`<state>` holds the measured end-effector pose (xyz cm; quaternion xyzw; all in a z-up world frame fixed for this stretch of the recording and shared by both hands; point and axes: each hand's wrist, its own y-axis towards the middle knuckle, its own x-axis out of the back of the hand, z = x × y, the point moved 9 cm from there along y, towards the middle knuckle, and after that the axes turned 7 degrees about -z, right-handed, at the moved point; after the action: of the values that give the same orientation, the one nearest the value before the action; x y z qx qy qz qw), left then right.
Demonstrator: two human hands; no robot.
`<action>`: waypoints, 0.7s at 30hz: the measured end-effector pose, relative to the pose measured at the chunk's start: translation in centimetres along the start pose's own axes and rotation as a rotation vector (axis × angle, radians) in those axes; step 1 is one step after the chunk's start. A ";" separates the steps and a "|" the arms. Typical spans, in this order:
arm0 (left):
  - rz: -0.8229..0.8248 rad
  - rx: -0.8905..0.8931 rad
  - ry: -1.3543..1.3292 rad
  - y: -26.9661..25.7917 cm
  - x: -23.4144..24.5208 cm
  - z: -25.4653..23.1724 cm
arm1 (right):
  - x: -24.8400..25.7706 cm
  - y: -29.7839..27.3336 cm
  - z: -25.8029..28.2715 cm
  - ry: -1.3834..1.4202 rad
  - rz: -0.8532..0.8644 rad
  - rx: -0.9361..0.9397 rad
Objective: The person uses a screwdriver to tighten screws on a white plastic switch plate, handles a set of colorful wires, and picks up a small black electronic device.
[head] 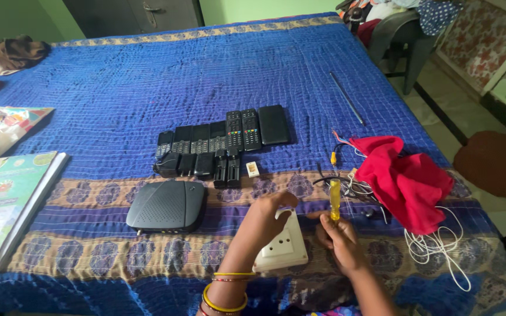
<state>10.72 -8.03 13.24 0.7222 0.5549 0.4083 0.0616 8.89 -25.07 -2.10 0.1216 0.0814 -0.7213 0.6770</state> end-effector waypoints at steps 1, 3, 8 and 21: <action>0.004 0.051 0.022 -0.4 -0.3 0.4 | 0.0 0.0 0.0 0.001 -0.001 -0.002; 0.010 0.102 0.040 -0.5 -0.7 0.9 | 0.2 0.0 0.3 -0.014 -0.010 0.028; 0.052 0.158 0.017 0.0 -1.1 1.9 | -0.1 -0.3 0.4 -0.048 0.011 0.036; -0.012 -0.018 0.168 0.7 -1.3 1.2 | -0.7 -0.4 0.8 -0.083 0.025 0.035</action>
<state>11.99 -8.97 12.13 0.6815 0.5589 0.4718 0.0238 8.43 -24.65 -1.16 0.1043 0.0391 -0.7183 0.6867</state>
